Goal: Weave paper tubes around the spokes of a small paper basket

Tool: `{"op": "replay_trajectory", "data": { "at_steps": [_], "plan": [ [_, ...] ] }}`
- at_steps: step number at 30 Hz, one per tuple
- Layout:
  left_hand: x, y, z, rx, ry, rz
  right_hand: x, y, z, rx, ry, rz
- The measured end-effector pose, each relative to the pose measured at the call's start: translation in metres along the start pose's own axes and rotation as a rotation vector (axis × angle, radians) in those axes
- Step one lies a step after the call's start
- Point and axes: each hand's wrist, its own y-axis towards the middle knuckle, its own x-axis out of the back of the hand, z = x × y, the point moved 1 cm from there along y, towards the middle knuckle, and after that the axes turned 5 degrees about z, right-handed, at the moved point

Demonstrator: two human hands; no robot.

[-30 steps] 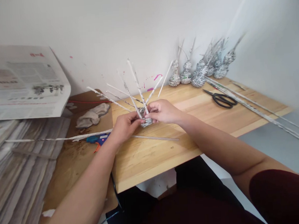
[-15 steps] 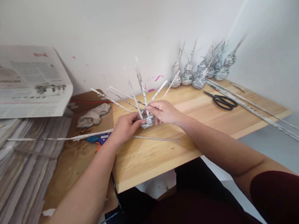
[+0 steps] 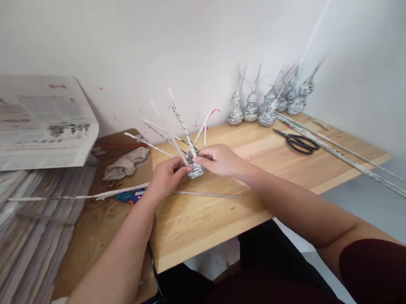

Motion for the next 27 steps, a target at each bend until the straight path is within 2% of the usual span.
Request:
{"op": "replay_trajectory", "data": {
  "at_steps": [5,11,15,20,27],
  "plan": [
    [-0.001,0.0,-0.001,-0.023,-0.032,0.054,-0.004,0.001,0.003,-0.125,0.001,0.045],
    [0.001,0.0,-0.003,-0.053,-0.06,0.093,-0.002,0.0,0.0,-0.106,0.088,0.073],
    [-0.002,0.001,-0.002,-0.093,-0.039,0.074,-0.004,0.001,-0.005,-0.156,0.156,0.123],
    [-0.007,0.001,0.0,-0.131,-0.075,0.061,-0.009,-0.001,0.0,-0.307,0.315,0.256],
    [-0.012,-0.001,-0.001,-0.105,-0.058,0.038,-0.014,-0.004,0.007,-0.346,0.309,0.274]
  ]
}}
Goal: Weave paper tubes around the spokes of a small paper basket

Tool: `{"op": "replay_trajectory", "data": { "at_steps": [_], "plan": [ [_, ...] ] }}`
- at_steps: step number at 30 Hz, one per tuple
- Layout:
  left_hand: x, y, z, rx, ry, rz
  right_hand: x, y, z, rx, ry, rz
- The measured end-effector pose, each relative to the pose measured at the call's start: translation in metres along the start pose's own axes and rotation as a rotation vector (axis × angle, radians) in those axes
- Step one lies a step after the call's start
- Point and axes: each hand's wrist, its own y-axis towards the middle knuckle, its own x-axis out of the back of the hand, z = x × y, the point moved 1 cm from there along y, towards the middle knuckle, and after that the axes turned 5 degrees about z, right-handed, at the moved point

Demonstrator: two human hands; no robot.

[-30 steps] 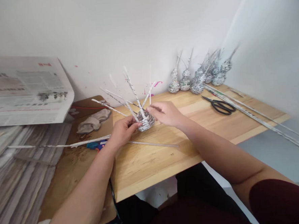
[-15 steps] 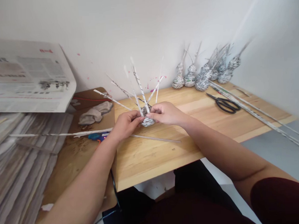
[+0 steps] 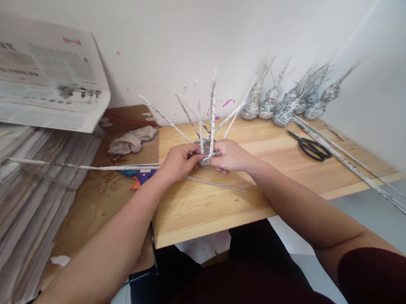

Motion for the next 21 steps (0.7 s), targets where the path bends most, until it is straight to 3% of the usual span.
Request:
{"op": "replay_trajectory", "data": {
  "at_steps": [21],
  "plan": [
    [-0.0036,-0.0002,0.0025,-0.029,0.056,-0.016,-0.0026,0.0034,-0.0073,0.083,-0.084,0.008]
  ]
}}
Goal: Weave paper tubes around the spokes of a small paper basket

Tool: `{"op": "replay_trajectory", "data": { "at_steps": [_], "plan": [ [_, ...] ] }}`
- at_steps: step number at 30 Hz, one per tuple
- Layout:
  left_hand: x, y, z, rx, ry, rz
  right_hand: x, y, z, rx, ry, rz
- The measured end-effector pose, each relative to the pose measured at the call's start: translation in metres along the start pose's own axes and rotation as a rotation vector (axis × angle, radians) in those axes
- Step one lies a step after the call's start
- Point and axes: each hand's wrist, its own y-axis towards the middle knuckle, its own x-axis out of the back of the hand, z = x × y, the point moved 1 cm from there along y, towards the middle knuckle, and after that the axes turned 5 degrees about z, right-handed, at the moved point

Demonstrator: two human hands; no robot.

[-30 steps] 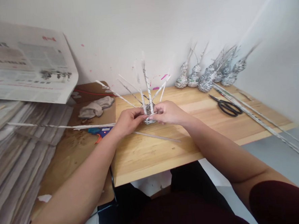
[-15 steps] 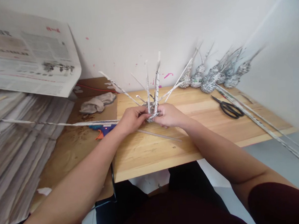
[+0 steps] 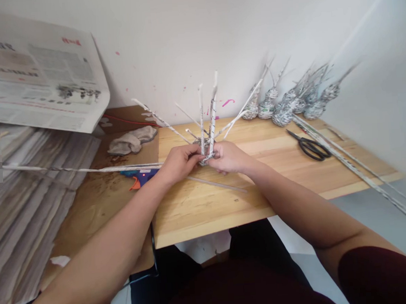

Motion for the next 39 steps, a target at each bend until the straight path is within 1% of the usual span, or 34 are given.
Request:
{"op": "replay_trajectory", "data": {
  "at_steps": [4,9,13,18,20,25,27,31,39],
  "plan": [
    [0.0029,0.0003,-0.0019,-0.013,0.013,0.006,0.0037,-0.0024,0.0045,-0.049,0.08,0.033],
    [0.0042,0.0009,-0.0017,-0.003,0.002,-0.012,0.0049,-0.002,0.0065,-0.086,0.152,0.005],
    [0.0033,0.0011,0.0013,0.017,-0.008,0.007,0.0015,0.0003,0.0028,-0.09,0.159,0.003],
    [0.0039,0.0013,0.0056,0.071,-0.07,0.046,-0.001,0.0014,-0.0002,-0.083,0.118,-0.011],
    [0.0046,0.0012,0.0059,0.072,-0.074,0.056,-0.0011,0.0015,-0.0008,-0.088,0.108,-0.014],
    [0.0073,0.0012,0.0026,0.04,0.008,0.009,0.0012,0.0009,-0.0002,-0.052,0.137,0.007],
    [0.0084,0.0013,0.001,0.035,0.005,-0.009,0.0027,0.0005,0.0014,-0.04,0.162,0.001],
    [0.0086,0.0015,-0.0003,0.044,-0.05,-0.005,0.0035,0.0004,0.0039,-0.062,0.164,-0.043],
    [0.0065,0.0006,-0.0002,0.048,-0.007,-0.02,0.0004,0.0036,-0.0018,-0.052,0.157,-0.036]
  ]
}}
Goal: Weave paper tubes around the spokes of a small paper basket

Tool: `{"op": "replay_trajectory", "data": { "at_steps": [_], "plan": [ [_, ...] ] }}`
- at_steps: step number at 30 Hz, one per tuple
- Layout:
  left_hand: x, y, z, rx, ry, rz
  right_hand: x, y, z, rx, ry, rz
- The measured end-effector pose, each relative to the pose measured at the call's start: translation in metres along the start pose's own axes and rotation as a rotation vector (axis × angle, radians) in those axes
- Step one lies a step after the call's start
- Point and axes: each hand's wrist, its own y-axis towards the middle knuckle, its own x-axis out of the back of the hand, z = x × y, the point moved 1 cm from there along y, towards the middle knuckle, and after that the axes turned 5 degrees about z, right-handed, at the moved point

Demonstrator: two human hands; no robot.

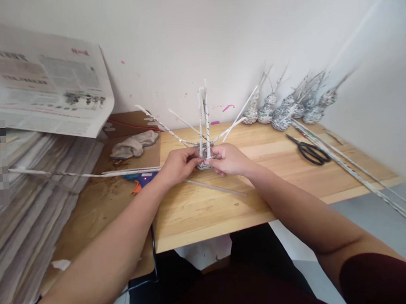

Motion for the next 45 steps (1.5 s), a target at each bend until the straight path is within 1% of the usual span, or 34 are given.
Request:
{"op": "replay_trajectory", "data": {
  "at_steps": [2,3,5,6,7,9,11,13,16,18,20,22,23,25,28,29,30,32,36,39,42,45],
  "plan": [
    [0.003,0.001,-0.001,0.008,-0.031,-0.038,0.003,-0.001,0.001,0.076,-0.003,-0.066],
    [0.005,0.001,-0.001,0.014,-0.071,-0.077,0.005,-0.002,0.003,0.146,-0.004,-0.137],
    [0.011,0.002,-0.002,0.023,-0.175,-0.202,0.008,-0.007,0.007,0.3,0.004,-0.304],
    [0.014,0.002,-0.003,0.021,-0.224,-0.279,0.009,-0.01,0.009,0.362,0.006,-0.367],
    [0.018,0.002,-0.004,0.011,-0.264,-0.356,0.008,-0.013,0.011,0.403,0.0,-0.398],
    [0.023,0.002,-0.007,-0.015,-0.299,-0.473,0.005,-0.019,0.013,0.445,-0.061,-0.361],
    [0.028,0.001,-0.01,-0.037,-0.304,-0.531,-0.002,-0.022,0.013,0.483,-0.165,-0.256],
    [0.03,0.001,-0.012,-0.055,-0.306,-0.545,-0.009,-0.023,0.014,0.508,-0.245,-0.139],
    [0.034,0.0,-0.015,-0.064,-0.327,-0.538,-0.022,-0.023,0.016,0.468,-0.279,-0.018],
    [0.038,-0.001,-0.019,-0.059,-0.36,-0.544,-0.033,-0.024,0.022,0.448,-0.299,0.015],
    [0.044,-0.003,-0.025,-0.063,-0.399,-0.574,-0.049,-0.027,0.029,0.486,-0.378,0.035],
    [0.051,-0.008,-0.034,-0.083,-0.428,-0.611,-0.069,-0.033,0.037,0.528,-0.499,0.062],
    [0.054,-0.011,-0.04,-0.102,-0.439,-0.627,-0.079,-0.035,0.041,0.521,-0.547,0.079],
    [0.062,-0.02,-0.053,-0.149,-0.448,-0.642,-0.1,-0.036,0.047,0.435,-0.61,0.08],
    [0.072,-0.035,-0.075,-0.219,-0.404,-0.656,-0.125,-0.032,0.058,0.196,-0.683,0.018],
    [0.074,-0.041,-0.082,-0.236,-0.375,-0.663,-0.13,-0.029,0.063,0.148,-0.711,0.004],
    [0.076,-0.046,-0.09,-0.25,-0.343,-0.671,-0.136,-0.026,0.067,0.129,-0.735,0.006],
    [0.079,-0.056,-0.104,-0.271,-0.281,-0.695,-0.144,-0.02,0.075,0.137,-0.748,0.024],
    [0.08,-0.071,-0.129,-0.286,-0.211,-0.714,-0.155,-0.013,0.082,0.091,-0.618,0.004],
    [0.082,-0.08,-0.145,-0.276,-0.211,-0.669,-0.158,-0.01,0.081,0.069,-0.523,0.016],
    [0.084,-0.088,-0.16,-0.263,-0.215,-0.625,-0.156,-0.008,0.075,-0.002,-0.351,0.112],
    [0.086,-0.094,-0.175,-0.24,-0.209,-0.603,-0.152,-0.004,0.064,-0.103,-0.076,0.249]
  ]
}}
